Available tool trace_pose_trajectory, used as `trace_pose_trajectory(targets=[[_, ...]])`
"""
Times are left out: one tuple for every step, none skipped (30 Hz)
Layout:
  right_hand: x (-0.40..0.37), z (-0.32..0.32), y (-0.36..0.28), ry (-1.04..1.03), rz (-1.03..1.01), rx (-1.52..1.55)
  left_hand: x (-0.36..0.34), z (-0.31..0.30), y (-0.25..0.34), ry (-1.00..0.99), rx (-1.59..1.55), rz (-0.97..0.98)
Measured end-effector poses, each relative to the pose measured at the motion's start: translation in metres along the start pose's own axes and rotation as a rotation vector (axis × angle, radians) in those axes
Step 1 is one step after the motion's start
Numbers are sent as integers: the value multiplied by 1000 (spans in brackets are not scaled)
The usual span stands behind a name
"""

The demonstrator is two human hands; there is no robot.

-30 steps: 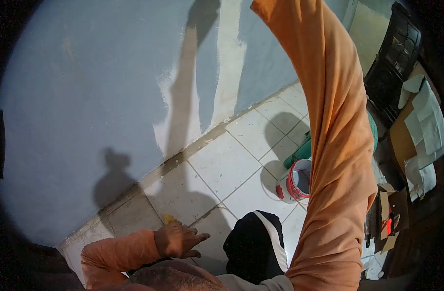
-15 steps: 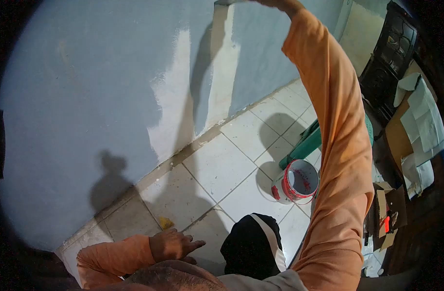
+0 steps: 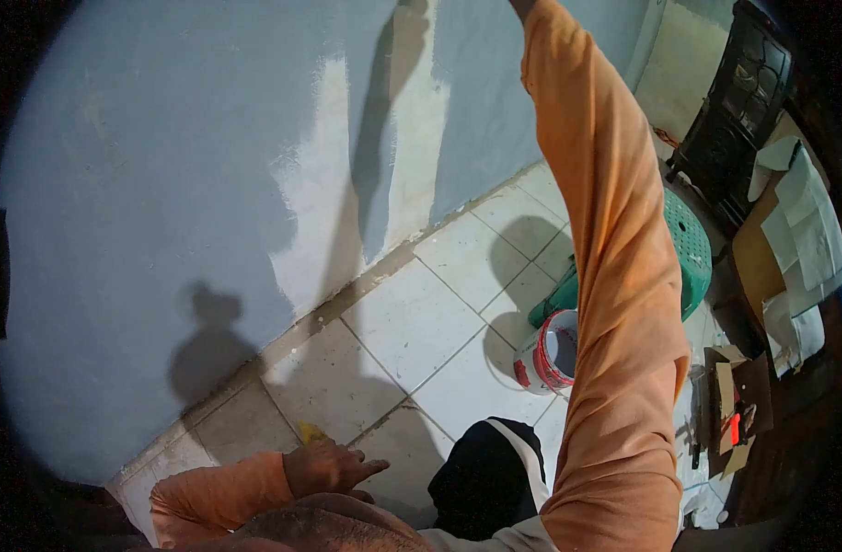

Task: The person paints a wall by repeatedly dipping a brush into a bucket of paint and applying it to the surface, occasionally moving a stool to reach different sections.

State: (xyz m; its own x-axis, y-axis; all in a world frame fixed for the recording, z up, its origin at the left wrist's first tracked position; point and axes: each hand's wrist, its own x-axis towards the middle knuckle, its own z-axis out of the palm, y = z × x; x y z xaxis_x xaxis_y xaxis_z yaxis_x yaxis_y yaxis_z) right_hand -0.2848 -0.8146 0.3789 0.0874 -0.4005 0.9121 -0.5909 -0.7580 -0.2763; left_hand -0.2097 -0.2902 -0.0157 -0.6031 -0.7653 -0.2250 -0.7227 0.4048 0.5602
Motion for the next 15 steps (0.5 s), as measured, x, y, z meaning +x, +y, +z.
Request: trace_pose_trajectory(targets=[[-6,7,0,-48,7,-21,1,1,-1,-4,-3,0],[-12,15,1,-68,-51,-62,2,4,-4,-14,-7,-6],[-19,19,5,-83,-87,-62,3,4,-6,-22,-9,-11],[-28,21,9,-100,-123,-62,4,2,-4,-20,-8,-9],[-33,20,19,-96,-129,-63,6,-3,-2,-65,16,-32],[-37,15,36,-272,-229,-121,7,-6,0,-109,40,-53],[-41,5,44,-449,-325,-184,7,-8,1,-106,43,-44],[-42,-4,52,-447,-327,-195,7,-10,3,-149,36,-50],[-45,-13,55,-641,-323,-264,8,-11,5,-192,27,-59],[-45,-19,54,-833,-316,-329,10,-11,5,-189,31,-56],[-39,-22,50,-829,-316,-330,13,-11,6,-235,35,-74],[-26,-22,42,-750,-340,-258,15,-11,7,-282,38,-95],[-10,-24,31,-669,-363,-185,15,-12,7,-280,41,-98],[3,-26,21,-592,-386,-111,15,-12,7,-269,51,-99],[10,-35,-2,-439,-339,-170,14,-12,8,-259,57,-100]])
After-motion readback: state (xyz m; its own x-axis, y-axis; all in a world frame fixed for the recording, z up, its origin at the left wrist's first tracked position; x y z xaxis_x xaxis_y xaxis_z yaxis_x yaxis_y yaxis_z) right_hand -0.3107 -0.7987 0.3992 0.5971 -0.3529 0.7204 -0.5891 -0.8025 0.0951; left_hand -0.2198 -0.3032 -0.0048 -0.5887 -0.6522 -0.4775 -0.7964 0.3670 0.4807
